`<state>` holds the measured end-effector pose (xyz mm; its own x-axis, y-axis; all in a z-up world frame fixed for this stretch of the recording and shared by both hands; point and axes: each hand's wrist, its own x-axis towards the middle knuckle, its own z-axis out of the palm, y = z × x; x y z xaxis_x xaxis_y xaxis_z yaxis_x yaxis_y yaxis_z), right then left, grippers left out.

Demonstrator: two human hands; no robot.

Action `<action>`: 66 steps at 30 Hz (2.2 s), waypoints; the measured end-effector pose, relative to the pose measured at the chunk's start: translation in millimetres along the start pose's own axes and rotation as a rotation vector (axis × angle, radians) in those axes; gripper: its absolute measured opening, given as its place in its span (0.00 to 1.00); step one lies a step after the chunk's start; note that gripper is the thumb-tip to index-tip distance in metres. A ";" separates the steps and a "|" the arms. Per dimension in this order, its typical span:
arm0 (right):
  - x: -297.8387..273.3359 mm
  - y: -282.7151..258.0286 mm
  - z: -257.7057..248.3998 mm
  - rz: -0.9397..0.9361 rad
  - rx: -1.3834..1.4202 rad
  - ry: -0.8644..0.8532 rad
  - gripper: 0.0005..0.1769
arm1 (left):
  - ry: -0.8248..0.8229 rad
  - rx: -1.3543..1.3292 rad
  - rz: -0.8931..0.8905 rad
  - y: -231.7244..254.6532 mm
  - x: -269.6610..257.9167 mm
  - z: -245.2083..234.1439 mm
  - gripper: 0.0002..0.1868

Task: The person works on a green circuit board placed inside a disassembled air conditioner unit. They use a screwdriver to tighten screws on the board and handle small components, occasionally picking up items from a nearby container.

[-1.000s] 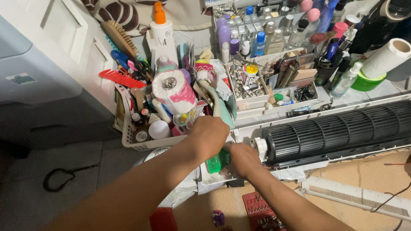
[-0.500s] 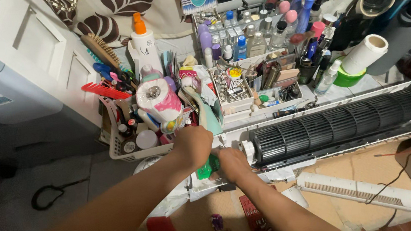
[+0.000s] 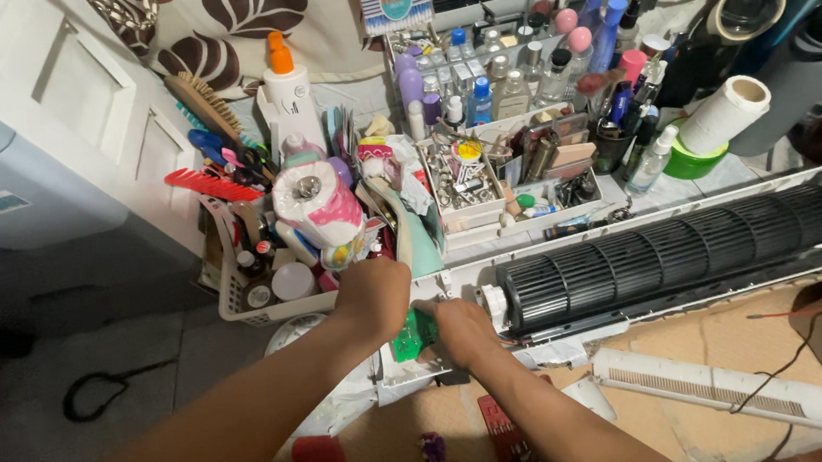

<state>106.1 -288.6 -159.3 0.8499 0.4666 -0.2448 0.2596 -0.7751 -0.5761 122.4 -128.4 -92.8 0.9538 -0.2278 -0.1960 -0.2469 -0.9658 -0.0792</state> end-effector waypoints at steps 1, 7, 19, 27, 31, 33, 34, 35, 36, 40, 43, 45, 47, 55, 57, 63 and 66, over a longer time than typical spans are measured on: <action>0.3 -0.1 0.0 0.004 -0.002 -0.003 0.48 | 0.007 0.000 0.016 -1.3 -0.9 -0.9 0.06; -1.1 -1.0 -0.6 0.000 0.008 0.014 0.49 | -0.308 0.015 0.020 -6.4 7.2 -9.3 0.08; 2.1 5.0 5.1 -0.033 -0.004 0.033 0.50 | -0.305 -0.056 -0.004 -6.6 7.6 -9.5 0.09; 1.2 2.7 1.2 -0.020 0.006 0.019 0.49 | -0.131 -0.024 -0.062 1.8 6.5 -6.2 0.11; -1.1 0.3 -2.5 0.016 0.039 -0.020 0.49 | -0.185 -0.134 -0.099 -3.5 12.2 -6.2 0.14; -1.0 -0.5 -2.8 -0.004 0.016 0.008 0.50 | -0.280 -0.021 -0.046 -4.0 14.3 -6.5 0.11; -1.2 -1.4 -2.4 -0.016 0.006 0.022 0.50 | -0.329 0.037 -0.021 -4.0 13.8 -7.0 0.10; -1.2 -2.0 -1.9 -0.030 0.017 0.034 0.50 | -0.289 0.043 -0.030 -3.7 12.2 -7.4 0.11; -1.1 -1.5 -2.1 -0.040 0.027 0.049 0.50 | -0.249 0.049 -0.035 -2.2 10.5 -7.7 0.11; -0.3 2.9 -1.3 -0.022 0.038 0.029 0.50 | -0.123 0.053 0.044 0.5 1.2 -6.7 0.10; 0.3 3.4 0.3 0.008 0.028 -0.007 0.51 | -0.292 -0.081 -0.060 -2.0 2.2 -8.9 0.15; 1.5 2.6 1.3 0.001 0.002 0.000 0.50 | -0.444 0.024 -0.049 -0.9 7.5 -10.5 0.12; 2.9 1.2 1.9 -0.015 0.003 0.022 0.50 | -0.466 0.088 -0.037 -1.7 10.3 -11.7 0.12; 1.1 1.3 1.8 -0.014 -0.020 0.019 0.50 | -0.249 0.011 -0.027 -3.6 23.5 16.0 0.11; 0.0 0.8 0.5 0.000 -0.009 0.008 0.50 | -0.348 -0.053 -0.015 -10.3 39.5 22.5 0.09; 0.0 -2.0 0.8 -0.011 -0.034 0.018 0.49 | -0.529 0.035 0.049 -19.5 49.5 21.0 0.10; 0.4 -1.9 0.8 0.017 -0.055 -0.012 0.50 | -0.218 0.043 0.087 -9.4 32.7 9.3 0.09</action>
<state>105.6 -286.6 -159.0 0.8490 0.4579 -0.2636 0.2704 -0.8052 -0.5278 154.3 -125.6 -107.5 0.8701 -0.2736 -0.4100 -0.3385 -0.9363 -0.0936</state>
